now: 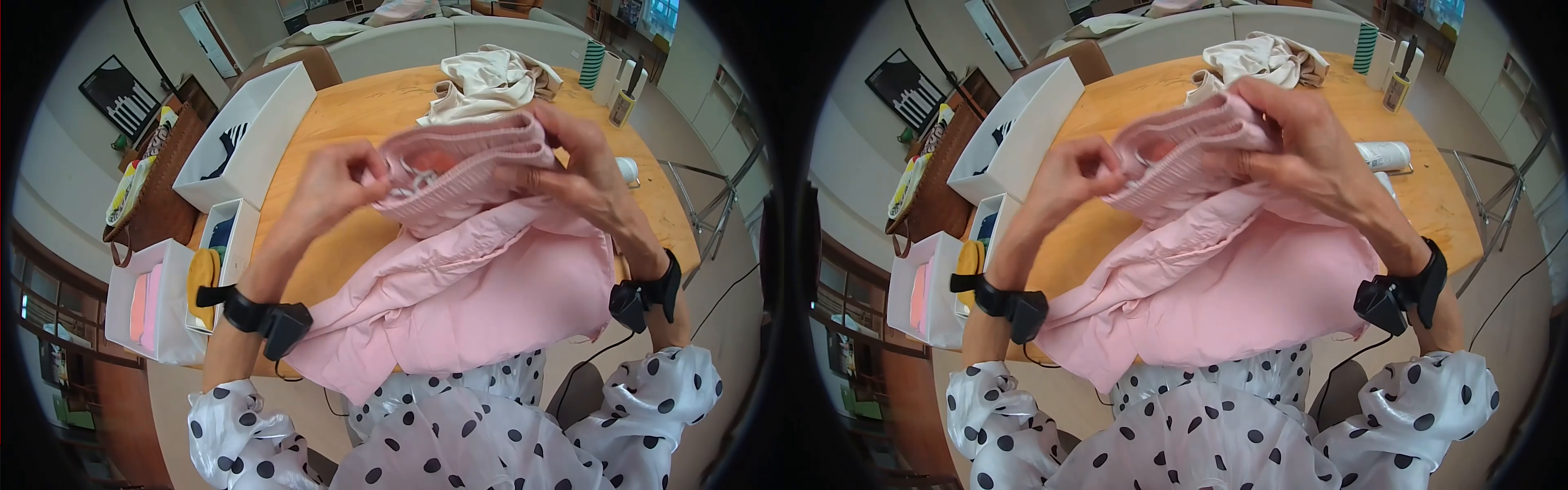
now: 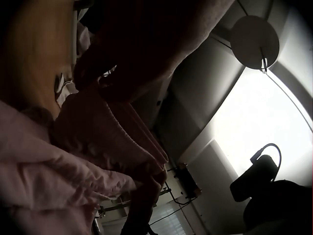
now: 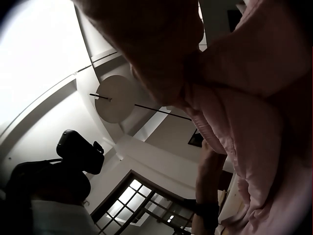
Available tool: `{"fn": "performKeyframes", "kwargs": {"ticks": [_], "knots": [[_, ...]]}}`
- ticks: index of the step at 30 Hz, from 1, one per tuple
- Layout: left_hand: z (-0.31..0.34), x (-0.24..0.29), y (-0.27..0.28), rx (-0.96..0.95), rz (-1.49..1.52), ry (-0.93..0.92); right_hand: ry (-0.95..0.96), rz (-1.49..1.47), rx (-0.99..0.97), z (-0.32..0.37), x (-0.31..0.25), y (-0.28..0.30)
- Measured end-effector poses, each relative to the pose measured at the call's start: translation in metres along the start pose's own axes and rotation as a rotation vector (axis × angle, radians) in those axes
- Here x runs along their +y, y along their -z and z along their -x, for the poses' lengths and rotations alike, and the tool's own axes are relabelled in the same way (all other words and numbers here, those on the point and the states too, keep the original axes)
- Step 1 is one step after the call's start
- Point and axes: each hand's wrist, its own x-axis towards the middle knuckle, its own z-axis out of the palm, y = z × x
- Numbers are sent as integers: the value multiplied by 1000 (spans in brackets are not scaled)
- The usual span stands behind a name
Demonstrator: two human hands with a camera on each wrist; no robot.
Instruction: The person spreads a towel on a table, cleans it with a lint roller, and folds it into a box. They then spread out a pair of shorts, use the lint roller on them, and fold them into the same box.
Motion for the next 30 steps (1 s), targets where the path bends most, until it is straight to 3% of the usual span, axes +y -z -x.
{"fn": "performKeyframes", "kwargs": {"ticks": [3, 5, 6, 9, 11, 13, 14, 15, 17, 19, 21, 25, 27, 29, 30], "knots": [[-2, 27, 35, 120, 154, -164, -44, -3, 65, -12, -30, 15], [10, 59, 52, 183, 308, -96, -60, -5, 91, -12, -38, 15], [19, 71, 56, 188, 304, -102, -51, -88, 84, -10, -41, 12], [60, 99, 65, 448, 116, -291, -14, -256, 79, -10, -53, 4], [97, 108, 78, 591, -17, -402, 365, -172, 104, -8, -66, 5], [122, 134, 84, 796, 74, -364, 532, -129, 119, 0, -63, 6], [130, 144, 92, 823, 79, -389, 365, -227, 201, 5, -53, 14], [130, 146, 97, 805, 73, -410, 203, -325, 284, 5, -50, 20], [132, 152, 107, 767, 64, -425, 54, -430, 362, 0, -50, 19], [131, 155, 122, 737, 68, -405, -16, -667, 5, -38, -94, -11], [127, 151, 130, 690, 83, -391, -33, -765, -159, -45, -107, -17], [113, 133, 137, 588, 168, -299, -61, -1151, -305, -36, -112, -25], [91, 118, 141, 488, 223, -209, -106, -1136, -297, -43, -129, -17], [54, 100, 145, 383, 274, -97, -152, -1132, -302, -60, -116, -21], [31, 86, 148, 338, 286, -36, -170, -1135, -259, -87, -82, -27]]}}
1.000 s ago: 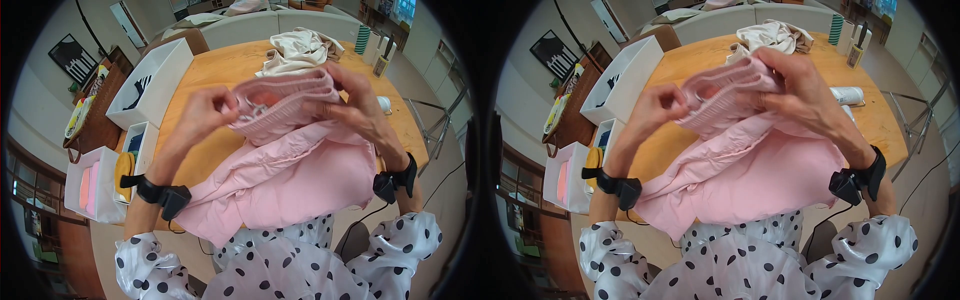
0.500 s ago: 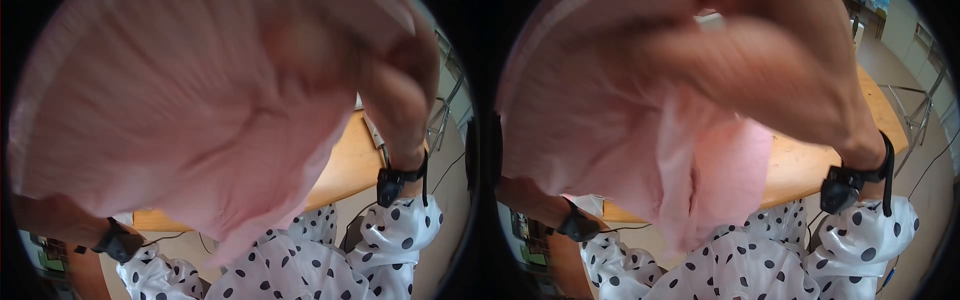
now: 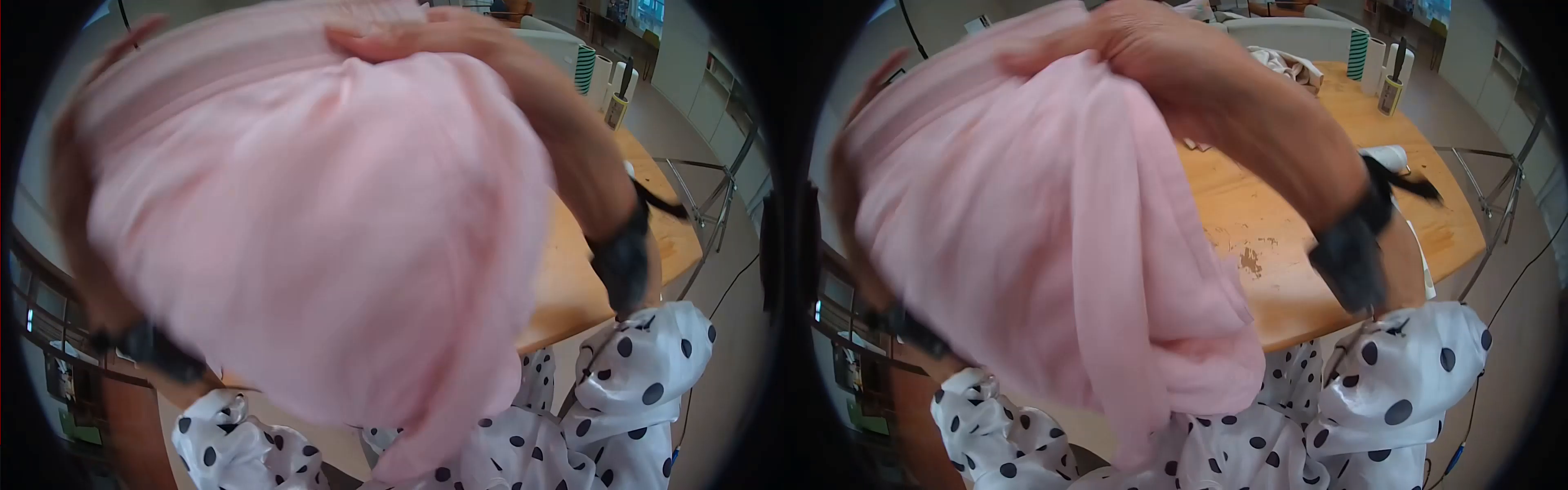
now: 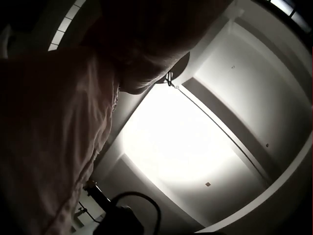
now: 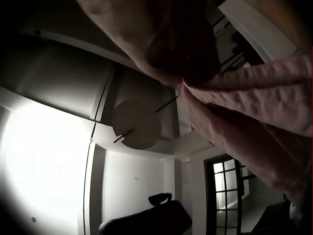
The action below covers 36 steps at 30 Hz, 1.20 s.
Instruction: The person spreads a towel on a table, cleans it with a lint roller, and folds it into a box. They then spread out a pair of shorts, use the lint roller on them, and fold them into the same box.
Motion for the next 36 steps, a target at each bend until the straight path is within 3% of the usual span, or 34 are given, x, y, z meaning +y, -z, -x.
{"fn": "performKeyframes", "kwargs": {"ticks": [1, 4, 5, 7, 9, 12, 14, 16, 21, 23, 25, 27, 28, 30, 36], "knots": [[-23, -16, 0, -18, -16, 46, 20, 1, 36, -27, 13, 32], [-95, -90, 6, -24, -98, 193, -186, 254, 232, -79, 78, 120], [-104, -131, 1, 40, -238, 169, -216, 371, 286, -89, 107, 149], [-112, -177, -26, 43, -362, 324, -242, 501, 343, -104, 148, 188], [-129, -208, -32, 48, -394, 382, -152, 920, 481, -115, 167, 198], [-137, -248, -51, 272, -361, 361, -179, 1026, 506, -124, 185, 212], [-144, -272, -53, 303, -350, 349, -208, 1067, 512, -127, 195, 221], [-143, -276, -57, 373, -308, 272, -199, 1118, 505, -131, 195, 226], [-81, -265, -39, 309, -187, 378, -150, 1182, 563, -96, 177, 210], [-46, -268, -19, 237, 1, 560, -104, 1129, 544, -68, 171, 197], [3, -252, -25, 273, 155, 620, -50, 1100, 530, -35, 161, 185], [42, -229, -32, 241, 261, 614, -244, 1110, 569, 2, 151, 165], [55, -222, -35, 219, 360, 605, -249, 1121, 563, 17, 143, 150], [72, -213, -45, 156, 455, 626, -543, 661, 638, 44, 132, 117], [106, -182, -70, -159, 709, 666, -614, 564, 540, 74, 121, 67]]}}
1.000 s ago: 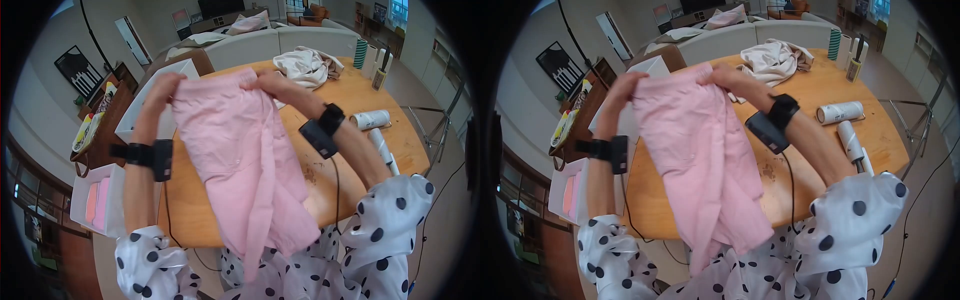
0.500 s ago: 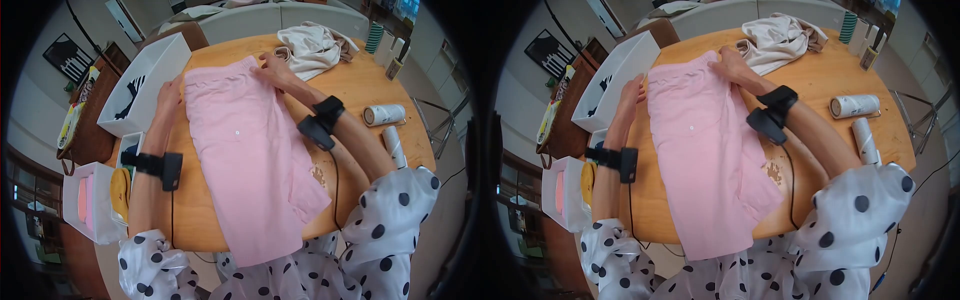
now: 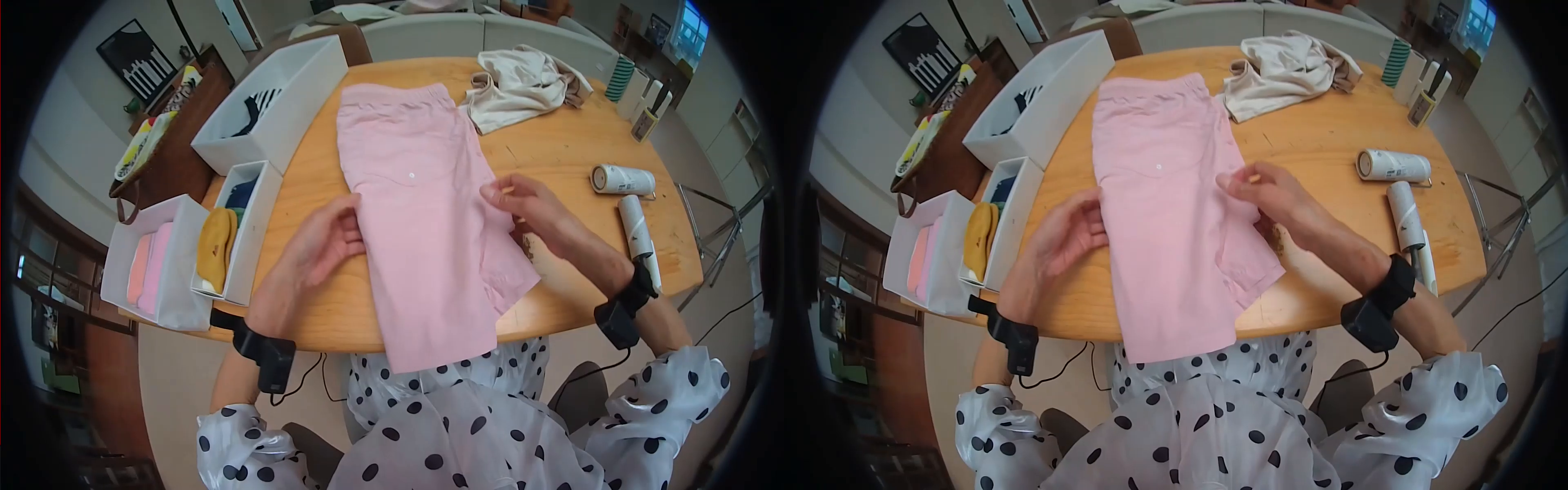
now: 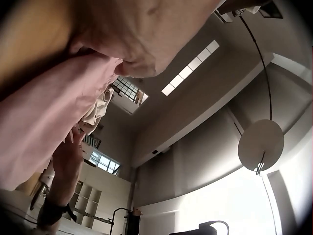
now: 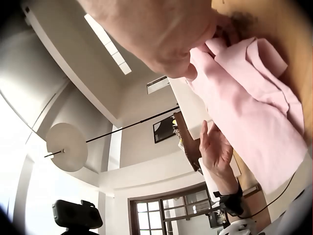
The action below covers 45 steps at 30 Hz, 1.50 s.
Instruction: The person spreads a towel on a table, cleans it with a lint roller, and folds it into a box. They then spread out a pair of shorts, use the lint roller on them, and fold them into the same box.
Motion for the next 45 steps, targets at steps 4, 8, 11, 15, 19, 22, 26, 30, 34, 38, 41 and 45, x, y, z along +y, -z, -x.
{"fn": "performKeyframes", "kwargs": {"ticks": [4, 8, 11, 15, 19, 22, 26, 30, 34, 38, 41, 45], "knots": [[2, -4, -10, -64, 82, 161, -7, 78, -92, -3, 7, -5], [-7, 1, -3, -354, 380, -66, 230, 108, -69, -25, -4, 1], [16, 24, -34, -225, 325, -163, 381, 54, -10, -33, -16, 2], [7, -25, -18, 126, 269, -100, 215, -195, 85, -30, -27, -2], [10, -46, -41, 93, 278, -2, 105, -290, -57, -33, -22, -9], [4, -43, -48, 70, 261, 7, 139, -455, -85, -26, -31, -15], [-7, -40, -58, -19, 333, 2, 128, -143, -142, -36, -15, -20], [-14, -35, -55, -92, 399, -56, 194, -359, -246, -33, -31, -9], [5, -22, -49, 57, 172, -180, 36, -532, -231, -17, -26, 4], [42, -40, -63, 106, 191, -149, 47, -483, -162, -9, 5, 1], [62, -37, -73, 98, 235, -88, 111, -70, -103, 4, 15, 8], [71, -23, -85, 85, 229, -11, 336, 440, 106, 11, 2, 15]]}}
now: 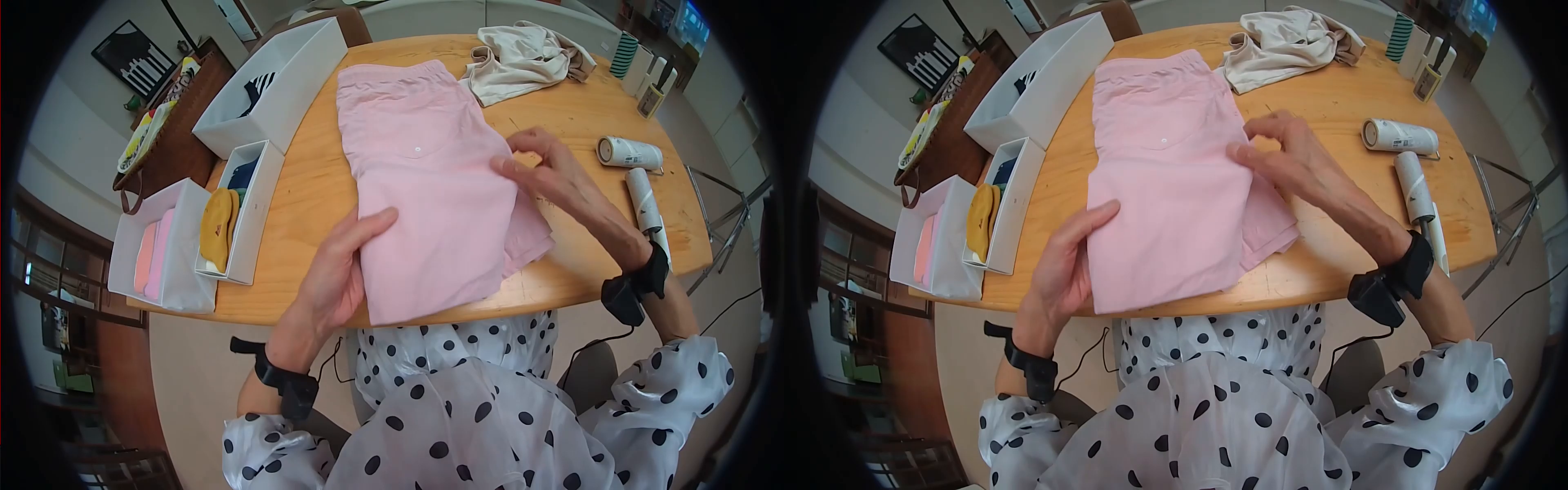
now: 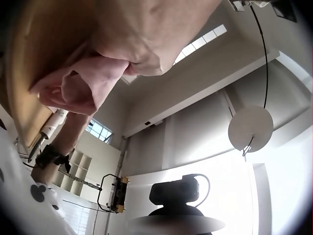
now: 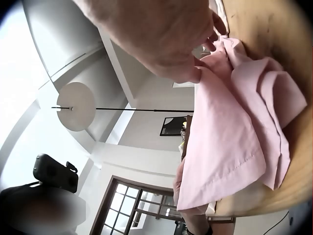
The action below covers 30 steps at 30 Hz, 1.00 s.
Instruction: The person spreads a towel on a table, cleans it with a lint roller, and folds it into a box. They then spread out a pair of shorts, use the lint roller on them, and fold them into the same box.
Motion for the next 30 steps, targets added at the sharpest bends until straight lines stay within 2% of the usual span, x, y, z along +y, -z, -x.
{"fn": "performKeyframes", "kwargs": {"ticks": [1, 2, 3, 5, 6, 9, 10, 13, 14, 17, 18, 21, 22, 25, 26, 28, 29, 30], "knots": [[-5, 9, -4, 15, -75, -23, 96, 159, 90, -4, -4, 4], [-10, 17, -7, 27, -154, -45, 102, 162, 92, -12, -8, 6], [-15, 26, -8, 23, -156, -48, 5, -96, 42, -22, -14, 8], [-26, 42, -9, -101, -20, -198, -195, -616, -58, -41, -22, 13], [-34, 47, -9, -105, -21, -195, -196, -617, -53, -53, -19, 14], [-59, 54, -1, -283, 147, -427, -66, -1076, 25, -94, -2, 3], [-63, 52, 2, -287, 141, -430, -59, -1080, 27, -101, -1, -1], [-74, 41, 4, 9, -252, -584, -118, -1180, 135, -111, 2, -9], [-76, 40, 5, 8, -254, -578, -123, -1183, 139, -111, 5, -9], [-73, 38, 14, -89, -493, -598, 104, -1226, 220, -108, 6, -11], [-72, 41, 13, -84, -491, -595, 99, -1226, 216, -106, 3, -11], [-81, 65, 0, -219, 11, -519, 187, -1153, 105, -100, -5, -3], [-95, 72, 5, -221, 13, -518, 186, -1150, 107, -99, -2, -4], [-148, 96, 29, -154, -234, -384, 272, -610, 187, -101, 13, -7], [-148, 96, 33, -158, -237, -392, 281, -610, 190, -97, 17, -6], [-135, 84, 30, 10, -380, -503, 203, -272, 206, -75, 26, -7], [-131, 77, 30, 98, -452, -544, 195, -277, 209, -62, 30, -7], [-130, 73, 36, 100, -453, -529, 258, -142, 224, -45, 31, -7]]}}
